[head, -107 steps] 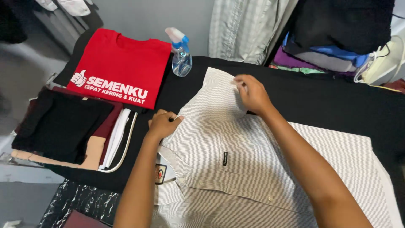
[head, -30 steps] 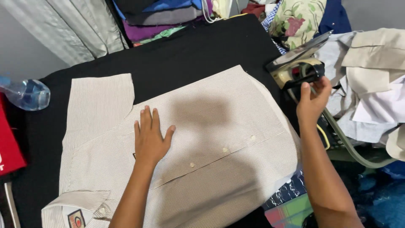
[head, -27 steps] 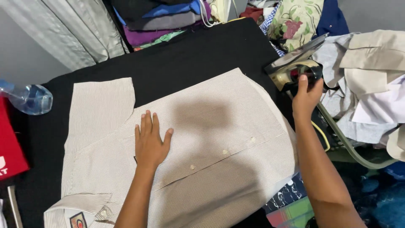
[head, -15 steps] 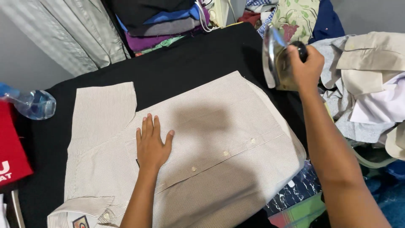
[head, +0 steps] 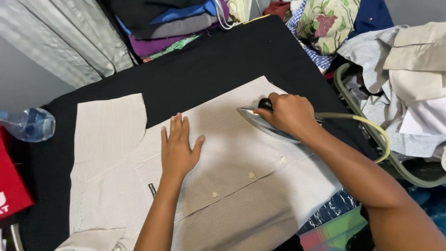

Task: The person buttons a striped shirt laid out on a table, then uses an iron to press the shirt's body and collar. The person moves the shirt to adjust its position and continues ironing different sections.

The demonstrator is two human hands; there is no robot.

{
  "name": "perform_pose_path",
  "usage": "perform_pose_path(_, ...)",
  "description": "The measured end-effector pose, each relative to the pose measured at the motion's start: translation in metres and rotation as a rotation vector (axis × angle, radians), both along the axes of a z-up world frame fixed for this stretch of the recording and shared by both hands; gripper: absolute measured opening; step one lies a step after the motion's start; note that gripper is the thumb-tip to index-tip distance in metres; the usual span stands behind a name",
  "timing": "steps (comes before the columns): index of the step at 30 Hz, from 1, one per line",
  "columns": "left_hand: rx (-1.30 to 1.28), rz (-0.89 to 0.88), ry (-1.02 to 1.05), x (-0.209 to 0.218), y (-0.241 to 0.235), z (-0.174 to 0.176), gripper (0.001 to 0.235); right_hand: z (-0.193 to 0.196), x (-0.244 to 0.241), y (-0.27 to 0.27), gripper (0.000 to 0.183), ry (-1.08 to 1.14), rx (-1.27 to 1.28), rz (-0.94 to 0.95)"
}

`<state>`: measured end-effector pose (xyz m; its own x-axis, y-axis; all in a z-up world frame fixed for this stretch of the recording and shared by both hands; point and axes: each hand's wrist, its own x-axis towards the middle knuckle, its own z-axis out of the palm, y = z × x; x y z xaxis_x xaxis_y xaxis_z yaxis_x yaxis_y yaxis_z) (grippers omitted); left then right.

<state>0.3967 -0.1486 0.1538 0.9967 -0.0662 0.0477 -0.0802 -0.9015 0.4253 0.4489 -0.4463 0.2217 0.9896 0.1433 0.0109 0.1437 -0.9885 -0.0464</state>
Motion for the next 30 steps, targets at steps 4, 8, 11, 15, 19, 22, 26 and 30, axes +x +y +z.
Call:
perform_pose_path(4,0.041,-0.038,0.029,0.034,-0.007,-0.014,0.079,-0.009,0.025,-0.008,0.053,-0.058,0.019,-0.070)
perform_pose_path(8,0.084,-0.017,0.161,0.047,-0.005,-0.003,0.078,-0.020,0.058,-0.018,0.054,-0.080,0.006,-0.216)
perform_pose_path(11,0.082,-0.008,0.186,0.050,-0.004,-0.004,0.078,-0.025,0.073,-0.023,0.056,-0.118,-0.010,-0.247)
perform_pose_path(15,0.043,0.036,0.177,0.054,0.005,-0.005,0.077,-0.015,0.073,-0.017,0.057,-0.078,0.004,-0.193)
perform_pose_path(19,0.059,0.054,0.207,0.052,0.019,-0.002,0.079,0.004,0.052,-0.009,0.054,-0.002,-0.019,-0.095)
perform_pose_path(22,0.054,0.056,0.190,0.053,0.026,-0.006,0.078,-0.003,0.060,-0.011,0.055,-0.028,-0.024,-0.123)
perform_pose_path(26,0.049,0.060,0.183,0.056,0.030,-0.008,0.078,-0.005,0.068,-0.011,0.055,-0.116,-0.029,-0.143)
perform_pose_path(30,0.031,0.053,0.188,0.053,0.032,-0.007,0.078,-0.007,0.057,-0.016,0.058,0.014,-0.034,-0.056)
